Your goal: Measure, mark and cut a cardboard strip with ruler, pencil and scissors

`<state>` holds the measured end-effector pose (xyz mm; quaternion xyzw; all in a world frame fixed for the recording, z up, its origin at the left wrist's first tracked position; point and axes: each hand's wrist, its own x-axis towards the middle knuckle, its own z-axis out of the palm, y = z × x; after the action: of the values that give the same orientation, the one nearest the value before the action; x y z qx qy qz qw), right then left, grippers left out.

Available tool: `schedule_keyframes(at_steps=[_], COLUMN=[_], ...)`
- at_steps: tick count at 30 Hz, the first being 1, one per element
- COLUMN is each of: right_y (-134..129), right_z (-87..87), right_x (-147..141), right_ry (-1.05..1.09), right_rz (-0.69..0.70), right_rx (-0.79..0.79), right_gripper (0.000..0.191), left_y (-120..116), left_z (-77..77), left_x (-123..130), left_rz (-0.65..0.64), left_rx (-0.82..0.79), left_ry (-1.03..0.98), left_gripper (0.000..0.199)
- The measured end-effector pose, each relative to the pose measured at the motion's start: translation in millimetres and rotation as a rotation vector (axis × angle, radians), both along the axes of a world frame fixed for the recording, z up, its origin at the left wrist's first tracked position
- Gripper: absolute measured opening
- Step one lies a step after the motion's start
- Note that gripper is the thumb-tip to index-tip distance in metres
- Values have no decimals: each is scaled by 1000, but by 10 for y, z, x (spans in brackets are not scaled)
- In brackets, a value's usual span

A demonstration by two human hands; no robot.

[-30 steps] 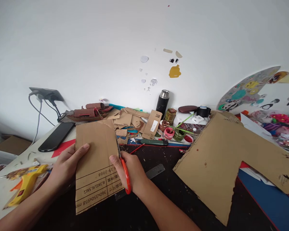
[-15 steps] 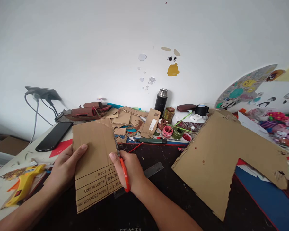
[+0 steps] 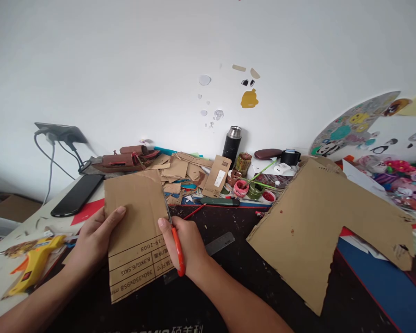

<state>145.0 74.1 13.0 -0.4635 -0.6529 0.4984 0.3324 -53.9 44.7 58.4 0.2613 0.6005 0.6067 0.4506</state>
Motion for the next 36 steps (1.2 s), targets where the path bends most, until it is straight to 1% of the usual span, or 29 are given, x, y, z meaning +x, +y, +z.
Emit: schedule_keyframes(at_steps=[5,8,11,14,17,22,25,28,31,36], right_y=[-19,-21,-9,8,22,48,64,68,62,59], right_z=[12,3,-17,-15,34,145,169,168,175,190], right_x=[-16,-25,-16,17,57,104,119,121,114,103], right_ry=[-13,-16,4,30,50,82,125,106,60,28], right_rz=[-11,-13,-6,26,69,153,192,174,152,139], right_rx=[17,12,1,-8,-4,-6,-13,-2,13,28], right_gripper=[65,63,62,64,65,66,66,66,67,68], left_y=[15,32,38,34,28,7,-15,-28,-27,-10], left_z=[-63,-96,-88,-58,-45,-70,-67,-44,-28,-49], left_x=[-35,-52,-52,-48,-60,-93,-91,-76,-69,-95], left_rz=[-41,-47,-56,-67,-80,-123,-173,-208,-217,-197], left_rx=[-20,-14,-6,4,7,-5,-29,-38,-43,-45], left_ry=[32,43,48,39,16,19,39,39,38,59], left_gripper=[50,55,64,69,71,67,67,71,73,68])
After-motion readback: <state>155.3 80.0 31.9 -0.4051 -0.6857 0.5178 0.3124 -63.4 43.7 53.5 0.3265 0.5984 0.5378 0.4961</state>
